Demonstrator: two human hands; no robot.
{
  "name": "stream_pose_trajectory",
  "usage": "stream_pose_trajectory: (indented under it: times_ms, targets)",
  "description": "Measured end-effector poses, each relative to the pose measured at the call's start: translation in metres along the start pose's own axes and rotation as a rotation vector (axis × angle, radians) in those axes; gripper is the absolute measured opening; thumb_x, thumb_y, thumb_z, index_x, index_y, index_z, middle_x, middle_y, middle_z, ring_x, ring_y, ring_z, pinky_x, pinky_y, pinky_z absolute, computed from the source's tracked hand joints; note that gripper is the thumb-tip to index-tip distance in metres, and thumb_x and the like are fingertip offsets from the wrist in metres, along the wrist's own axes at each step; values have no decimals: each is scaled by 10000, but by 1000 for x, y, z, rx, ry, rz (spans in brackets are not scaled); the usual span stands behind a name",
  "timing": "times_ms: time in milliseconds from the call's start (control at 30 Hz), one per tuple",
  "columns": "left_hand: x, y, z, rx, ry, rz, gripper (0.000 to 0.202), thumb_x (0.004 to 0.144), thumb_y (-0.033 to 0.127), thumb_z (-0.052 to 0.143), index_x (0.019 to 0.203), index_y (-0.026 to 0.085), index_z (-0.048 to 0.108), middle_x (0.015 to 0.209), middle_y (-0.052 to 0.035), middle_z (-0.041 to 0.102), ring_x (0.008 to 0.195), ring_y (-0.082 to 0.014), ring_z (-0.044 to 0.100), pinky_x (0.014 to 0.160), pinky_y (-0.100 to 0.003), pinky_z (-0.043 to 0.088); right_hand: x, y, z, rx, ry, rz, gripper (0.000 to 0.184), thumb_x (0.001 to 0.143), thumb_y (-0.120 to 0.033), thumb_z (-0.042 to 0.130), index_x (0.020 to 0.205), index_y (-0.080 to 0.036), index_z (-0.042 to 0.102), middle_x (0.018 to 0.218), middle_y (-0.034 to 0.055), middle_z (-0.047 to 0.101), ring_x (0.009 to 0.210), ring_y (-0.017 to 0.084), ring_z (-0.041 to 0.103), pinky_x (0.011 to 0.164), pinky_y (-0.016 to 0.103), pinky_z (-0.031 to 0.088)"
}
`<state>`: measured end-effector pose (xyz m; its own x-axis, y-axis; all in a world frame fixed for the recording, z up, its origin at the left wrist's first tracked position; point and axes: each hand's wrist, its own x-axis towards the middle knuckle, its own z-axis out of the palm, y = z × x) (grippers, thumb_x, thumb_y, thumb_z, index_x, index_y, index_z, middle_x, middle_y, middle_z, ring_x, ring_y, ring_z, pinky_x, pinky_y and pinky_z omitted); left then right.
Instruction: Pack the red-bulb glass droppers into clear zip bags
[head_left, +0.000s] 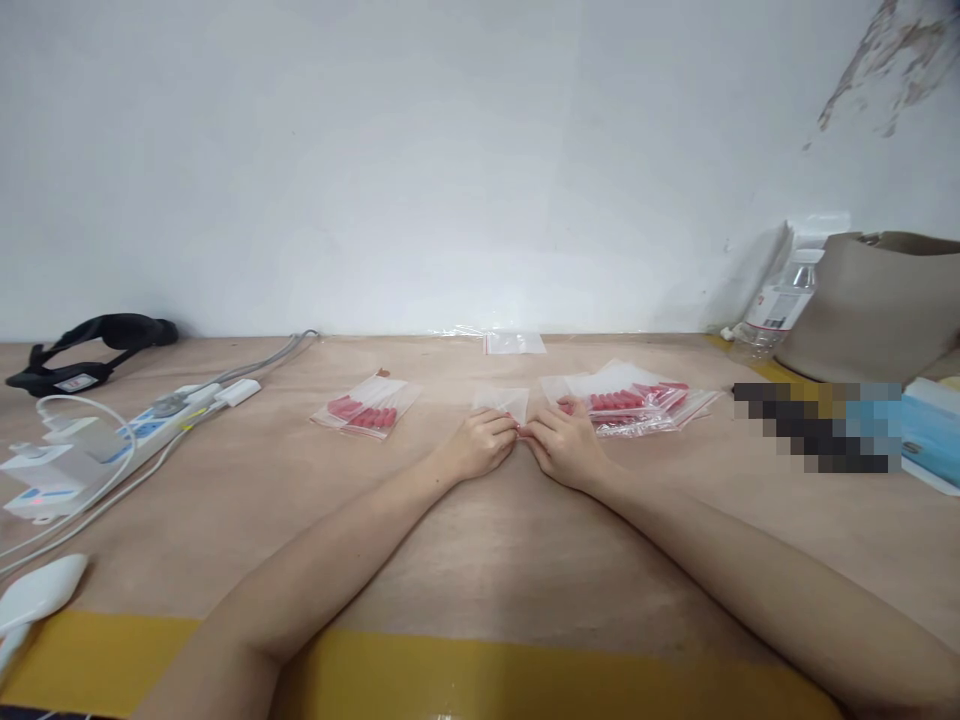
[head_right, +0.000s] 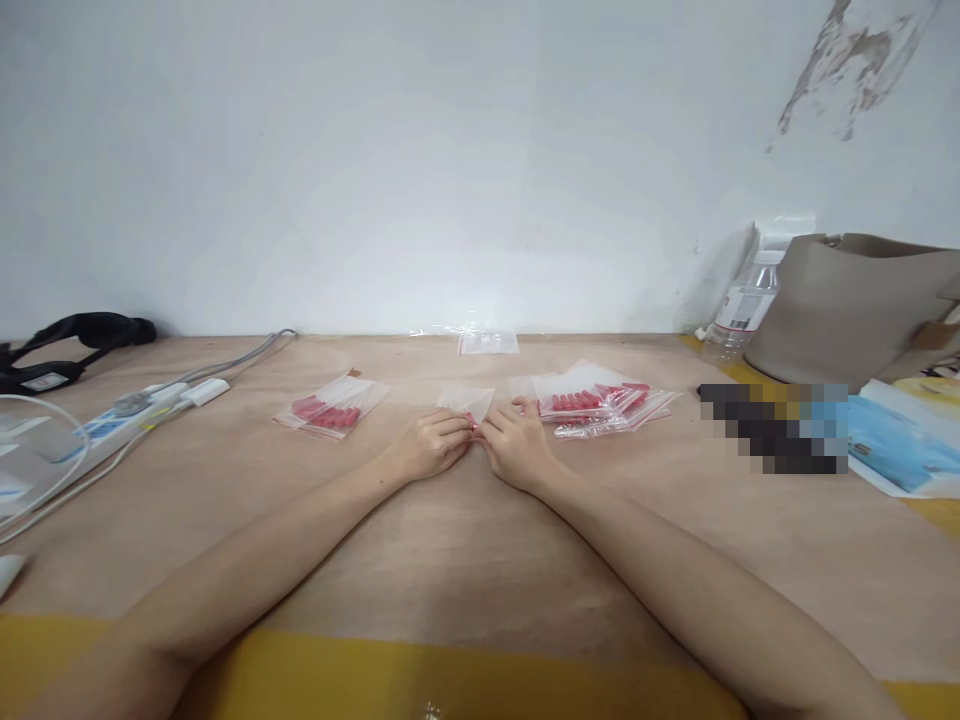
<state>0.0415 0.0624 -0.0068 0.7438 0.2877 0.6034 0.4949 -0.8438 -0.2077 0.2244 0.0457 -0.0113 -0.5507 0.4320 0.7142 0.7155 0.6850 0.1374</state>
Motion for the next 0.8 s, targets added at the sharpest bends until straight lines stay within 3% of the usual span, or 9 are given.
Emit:
stream_pose_trajectory:
  times_ms: [333, 800]
  targets:
    - [-7, -3, 0, -37, 180, -24, 126, 862, 194, 469, 890, 172, 590, 930, -34, 662, 862, -133, 620, 766, -263, 502, -5, 8, 3, 93, 94, 83, 163, 824, -238, 475, 742, -192, 608, 723, 5, 628, 708, 123, 528, 854, 355, 238]
    - [0, -3, -2, 39, 127, 58, 120, 829, 135, 453, 823, 146, 573, 846, -52, 663, 765, -150, 613, 690, -290, 481, -1, 1, 2, 86, 22, 59, 171, 831, -239, 448, 779, -181, 600, 777, 29, 630, 762, 145, 516, 869, 366, 220]
